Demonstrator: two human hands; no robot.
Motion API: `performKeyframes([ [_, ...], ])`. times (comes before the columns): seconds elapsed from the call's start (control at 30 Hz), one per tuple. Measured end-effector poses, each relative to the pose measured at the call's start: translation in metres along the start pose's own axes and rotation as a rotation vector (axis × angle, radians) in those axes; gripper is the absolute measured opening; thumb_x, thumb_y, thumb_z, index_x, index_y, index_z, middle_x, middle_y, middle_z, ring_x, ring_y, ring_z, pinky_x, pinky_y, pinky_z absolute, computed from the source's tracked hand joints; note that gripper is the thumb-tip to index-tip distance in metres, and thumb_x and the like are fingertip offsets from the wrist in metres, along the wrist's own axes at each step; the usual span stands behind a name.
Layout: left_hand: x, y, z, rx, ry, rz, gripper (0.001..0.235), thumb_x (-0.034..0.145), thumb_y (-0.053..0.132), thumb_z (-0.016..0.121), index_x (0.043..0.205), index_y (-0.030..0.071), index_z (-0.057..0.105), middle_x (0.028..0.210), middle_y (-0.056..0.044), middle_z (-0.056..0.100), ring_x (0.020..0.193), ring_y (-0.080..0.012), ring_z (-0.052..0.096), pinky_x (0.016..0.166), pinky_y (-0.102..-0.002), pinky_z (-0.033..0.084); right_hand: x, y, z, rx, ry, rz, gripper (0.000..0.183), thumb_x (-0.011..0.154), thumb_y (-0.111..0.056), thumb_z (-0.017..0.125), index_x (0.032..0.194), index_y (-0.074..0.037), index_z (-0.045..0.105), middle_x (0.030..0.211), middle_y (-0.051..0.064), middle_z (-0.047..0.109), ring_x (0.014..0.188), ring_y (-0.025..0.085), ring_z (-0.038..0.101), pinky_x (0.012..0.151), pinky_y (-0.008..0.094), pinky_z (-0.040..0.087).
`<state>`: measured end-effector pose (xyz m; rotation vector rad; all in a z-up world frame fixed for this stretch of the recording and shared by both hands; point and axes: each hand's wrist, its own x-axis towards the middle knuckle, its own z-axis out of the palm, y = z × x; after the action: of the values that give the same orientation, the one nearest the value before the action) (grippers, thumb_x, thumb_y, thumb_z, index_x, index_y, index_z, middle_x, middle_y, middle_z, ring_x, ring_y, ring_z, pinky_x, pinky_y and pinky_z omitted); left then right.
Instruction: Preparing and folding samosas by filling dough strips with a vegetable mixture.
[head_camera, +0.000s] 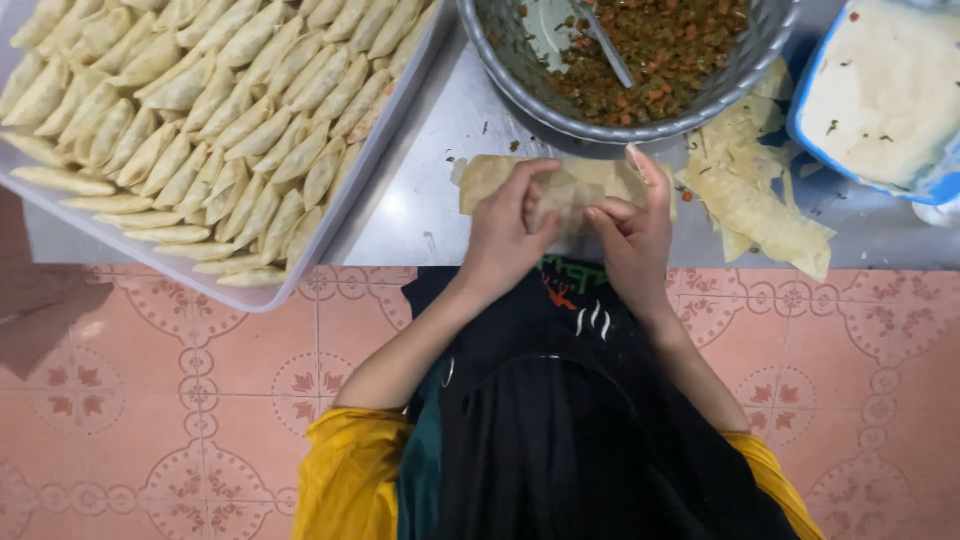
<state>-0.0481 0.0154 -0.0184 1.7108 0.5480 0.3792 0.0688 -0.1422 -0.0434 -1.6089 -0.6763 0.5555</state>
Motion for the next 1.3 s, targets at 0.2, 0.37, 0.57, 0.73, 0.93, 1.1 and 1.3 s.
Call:
performKeyframes([
  [0.2, 0.006, -0.004, -0.025, 0.762, 0.195, 0.046, 0.053, 0.086, -0.001, 0.07, 0.138, 0.005, 0.061, 0.119, -0.014, 0.064, 0.109, -0.0345, 0.061, 0.096, -0.046, 0.05, -0.002, 0.031, -0.011, 0.01, 0.08, -0.023, 0.059, 0.104, 0.012, 0.062, 0.151, -0.004, 0.031, 0.12, 0.017, 0.069, 0.098, 0.015, 0.07, 0.086, 0.024, 0.055],
  [0.37, 0.008, -0.028, 0.003, 0.728, -0.195, 0.432, 0.079, 0.099, 0.045, 0.063, 0.158, 0.0, 0.034, 0.164, -0.02, 0.032, 0.154, -0.0375, 0.025, 0.123, -0.058, 0.02, -0.001, 0.024, -0.023, 0.087, 0.111, 0.018, 0.045, 0.104, 0.008, 0.059, 0.138, -0.006, 0.033, 0.107, 0.015, 0.075, 0.1, 0.017, 0.073, 0.084, 0.024, 0.057],
  [0.57, 0.006, -0.045, 0.01, 0.945, -0.223, 0.392, 0.084, 0.101, 0.061, 0.051, 0.163, 0.009, 0.027, 0.17, -0.013, 0.022, 0.159, -0.0308, 0.015, 0.128, -0.057, 0.008, 0.001, -0.043, -0.148, 0.281, 0.594, -0.178, 0.041, 0.093, 0.014, 0.054, 0.128, -0.004, 0.049, 0.082, 0.003, 0.06, 0.066, 0.015, 0.059, 0.063, 0.03, 0.053],
  [0.73, 0.006, -0.047, 0.014, 0.939, -0.205, 0.387, 0.084, 0.1, 0.059, 0.055, 0.162, 0.008, 0.032, 0.169, -0.014, 0.024, 0.158, -0.0313, 0.016, 0.128, -0.057, 0.009, -0.027, -0.056, -0.174, 0.391, 0.582, -0.256, 0.016, 0.1, 0.002, 0.053, 0.116, -0.001, 0.054, 0.098, 0.013, 0.065, 0.09, 0.025, 0.068, 0.087, 0.041, 0.062],
  [0.93, 0.005, -0.005, 0.022, 0.566, -0.189, 0.267, 0.058, 0.095, 0.053, 0.06, 0.125, 0.004, 0.067, 0.138, -0.02, 0.062, 0.137, -0.0337, 0.051, 0.116, -0.052, 0.039, 0.0, -0.127, -0.099, 0.116, 0.451, -0.372, 0.012, 0.096, -0.002, 0.052, 0.101, 0.005, 0.06, 0.115, 0.012, 0.064, 0.095, 0.022, 0.067, 0.086, 0.033, 0.057],
  [1.1, 0.027, -0.018, 0.043, -1.264, -0.879, -0.426, 0.08, 0.101, 0.064, 0.05, 0.126, -0.009, 0.069, 0.114, -0.023, 0.078, 0.105, -0.0337, 0.075, 0.092, -0.04, 0.061, -0.028, -0.152, -0.048, 0.234, 0.162, 0.008, 0.038, 0.09, 0.009, 0.064, 0.122, -0.011, 0.06, 0.111, 0.006, 0.061, 0.087, 0.013, 0.065, 0.078, 0.024, 0.054],
  [1.3, 0.039, 0.039, 0.013, -1.239, -0.374, -0.27, 0.038, 0.102, 0.01, 0.065, 0.13, -0.014, 0.056, 0.13, -0.028, 0.068, 0.116, -0.0311, 0.073, 0.102, -0.04, 0.062, -0.008, -0.139, -0.07, -0.451, -0.623, -0.172, 0.029, 0.085, 0.005, 0.071, 0.111, -0.007, 0.072, 0.105, 0.007, 0.08, 0.092, 0.022, 0.079, 0.077, 0.03, 0.061],
])
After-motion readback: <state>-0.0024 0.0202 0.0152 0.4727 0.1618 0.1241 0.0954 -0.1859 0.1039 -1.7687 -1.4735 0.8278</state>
